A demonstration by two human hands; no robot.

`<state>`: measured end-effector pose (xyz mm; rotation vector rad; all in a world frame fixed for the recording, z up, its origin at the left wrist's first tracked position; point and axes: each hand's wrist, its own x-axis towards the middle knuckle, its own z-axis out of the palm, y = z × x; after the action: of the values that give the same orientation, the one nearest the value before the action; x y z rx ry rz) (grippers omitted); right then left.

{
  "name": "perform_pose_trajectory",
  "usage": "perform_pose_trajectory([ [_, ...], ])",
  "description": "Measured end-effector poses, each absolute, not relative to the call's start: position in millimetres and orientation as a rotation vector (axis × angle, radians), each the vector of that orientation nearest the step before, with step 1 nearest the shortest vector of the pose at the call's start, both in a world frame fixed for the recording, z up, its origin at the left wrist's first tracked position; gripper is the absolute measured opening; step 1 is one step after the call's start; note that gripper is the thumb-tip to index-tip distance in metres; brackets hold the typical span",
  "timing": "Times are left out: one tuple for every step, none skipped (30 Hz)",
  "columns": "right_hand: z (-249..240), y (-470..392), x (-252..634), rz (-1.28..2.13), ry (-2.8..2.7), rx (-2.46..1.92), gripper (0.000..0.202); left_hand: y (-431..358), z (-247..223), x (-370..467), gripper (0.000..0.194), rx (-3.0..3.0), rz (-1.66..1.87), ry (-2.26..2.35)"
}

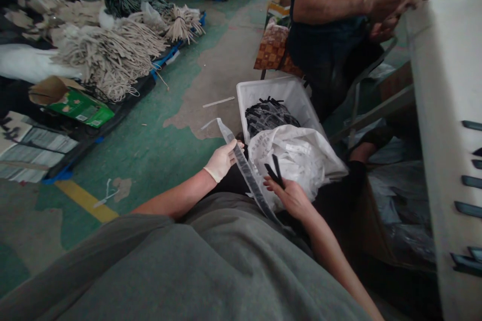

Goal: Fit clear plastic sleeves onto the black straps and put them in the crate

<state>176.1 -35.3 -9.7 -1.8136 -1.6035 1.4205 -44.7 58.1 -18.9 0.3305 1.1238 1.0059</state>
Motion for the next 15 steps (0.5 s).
perform_pose_trajectory([
  [-6.1,-29.9,165.3,1.414,-1.643,-1.781,0.043,57.6,-17.6,-42.9,0.028,0.359,1.021,1.111],
  [-3.0,-26.6,155.0,1.415,-1.674,-1.751,0.044,57.2,-16.5,-41.2,0.031,0.387,1.038,1.101],
  [-0.8,-25.1,145.7,1.421,-1.693,-1.727,0.044,56.8,-15.4,-39.6,0.033,0.414,1.056,1.095],
  [0.4,-25.1,137.8,1.424,-1.698,-1.710,0.044,56.3,-14.5,-38.2,0.034,0.440,1.075,1.093],
  [0.4,-26.4,131.8,1.415,-1.690,-1.704,0.043,55.7,-13.7,-37.0,0.035,0.464,1.091,1.094],
  [-0.7,-28.4,127.5,1.400,-1.666,-1.709,0.041,54.9,-13.0,-35.8,0.036,0.482,1.102,1.093],
  [-2.4,-30.7,125.0,1.389,-1.629,-1.720,0.040,54.0,-12.3,-34.6,0.036,0.492,1.108,1.090],
  [-4.5,-33.0,124.1,1.386,-1.579,-1.731,0.040,53.0,-11.6,-33.5,0.036,0.492,1.110,1.086],
  [-6.4,-35.0,124.3,1.392,-1.521,-1.733,0.041,52.1,-10.8,-32.4,0.036,0.486,1.111,1.081],
  [-7.8,-36.5,125.2,1.398,-1.468,-1.720,0.043,51.5,-9.8,-31.3,0.035,0.473,1.111,1.077],
  [-8.5,-37.5,126.3,1.392,-1.440,-1.703,0.044,51.4,-8.6,-30.1,0.034,0.459,1.114,1.076],
  [-8.4,-38.1,127.2,1.366,-1.448,-1.693,0.044,51.7,-7.1,-29.0,0.034,0.448,1.121,1.075],
  [-7.8,-38.1,127.3,1.319,-1.490,-1.697,0.043,52.4,-5.4,-27.7,0.033,0.443,1.128,1.074],
  [-6.8,-37.9,126.5,1.272,-1.555,-1.708,0.041,53.3,-3.6,-26.3,0.033,0.441,1.135,1.070],
  [-5.8,-37.5,124.8,1.251,-1.623,-1.712,0.038,54.1,-1.9,-24.6,0.033,0.436,1.143,1.068],
])
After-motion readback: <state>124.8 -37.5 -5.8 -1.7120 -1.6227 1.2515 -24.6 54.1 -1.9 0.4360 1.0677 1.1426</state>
